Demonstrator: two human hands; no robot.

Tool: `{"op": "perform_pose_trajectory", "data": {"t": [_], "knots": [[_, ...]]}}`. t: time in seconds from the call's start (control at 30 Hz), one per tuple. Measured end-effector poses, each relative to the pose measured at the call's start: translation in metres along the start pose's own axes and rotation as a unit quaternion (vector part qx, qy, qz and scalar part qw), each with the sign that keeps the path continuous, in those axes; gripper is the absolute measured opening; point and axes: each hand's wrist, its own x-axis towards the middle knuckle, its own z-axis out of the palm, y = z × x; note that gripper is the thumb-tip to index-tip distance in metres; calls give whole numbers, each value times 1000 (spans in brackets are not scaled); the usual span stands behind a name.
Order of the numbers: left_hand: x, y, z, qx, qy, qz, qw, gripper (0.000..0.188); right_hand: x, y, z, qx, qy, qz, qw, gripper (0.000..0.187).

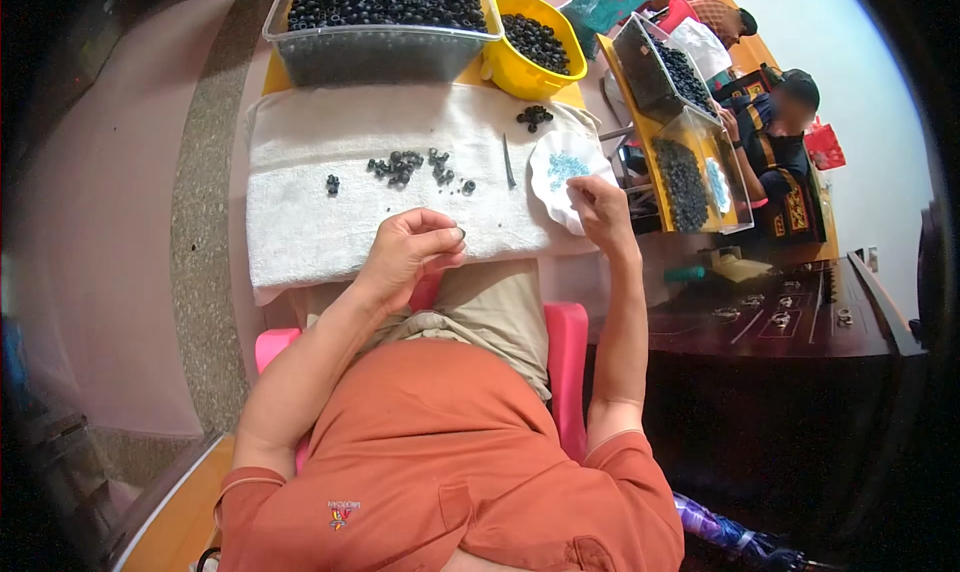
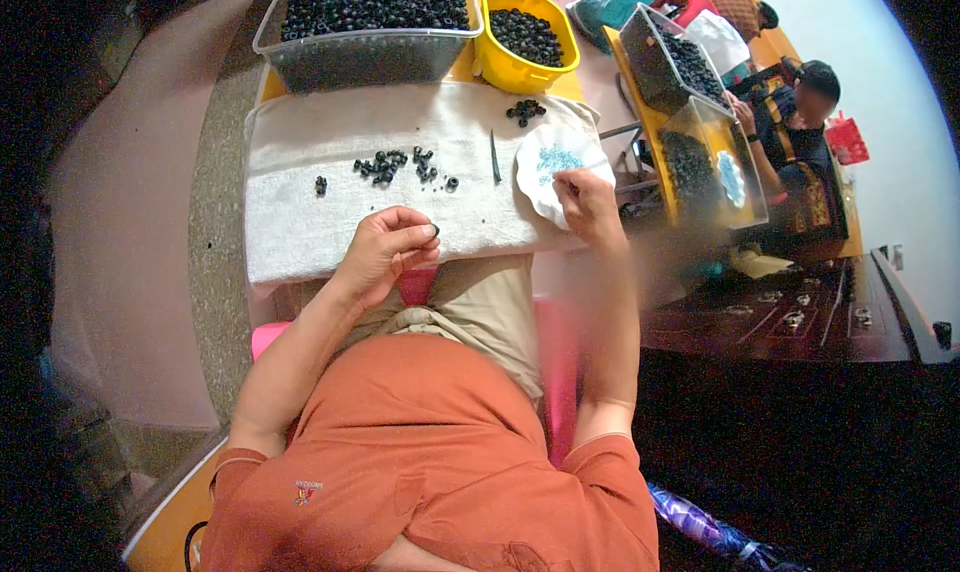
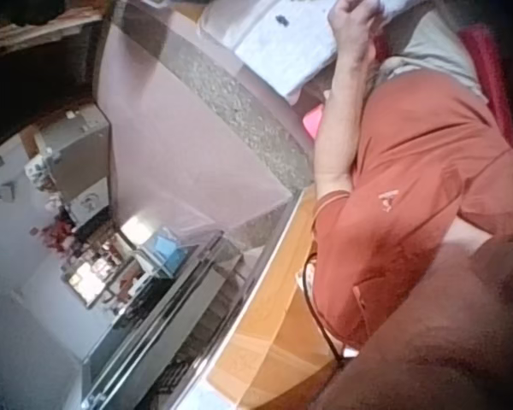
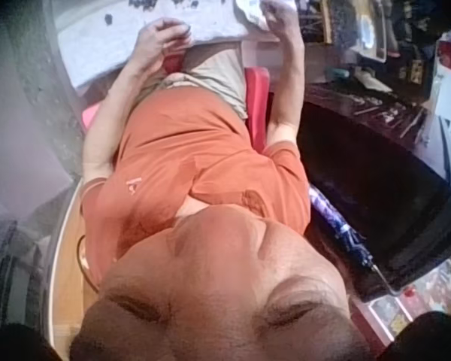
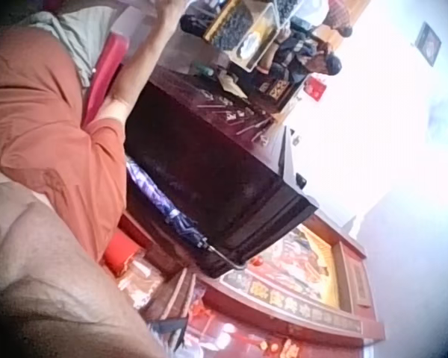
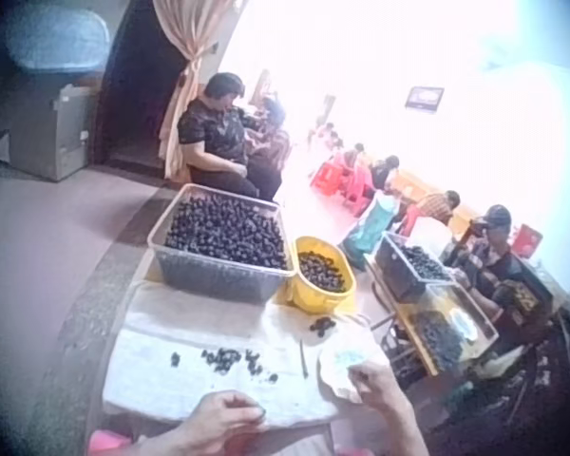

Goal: Inspecting and sorting small black beads from a pile on a table.

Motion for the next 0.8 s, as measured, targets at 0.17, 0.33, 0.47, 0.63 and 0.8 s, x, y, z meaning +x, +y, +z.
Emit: {"op": "perform_pose_trajectory", "data": {"t": [0.17,0.33,0.47,0.63,0.8], "knots": [[0,-2,-3,1,-9,7,1000,10,-8,-38,7,187,-6,88,978,14],[1,-4,-1,-2,-22,8,1000,11,-24,-86,43,495,-121,93,855,9],[2,-5,-3,-6,-39,1,999,13,-25,-104,57,520,-161,103,833,6],[-1,0,-2,-11,-62,-13,998,14,-23,-109,62,554,-231,62,798,9],[-1,-2,-3,-26,-88,-29,995,13,-26,-105,63,552,-244,72,794,8]]}}
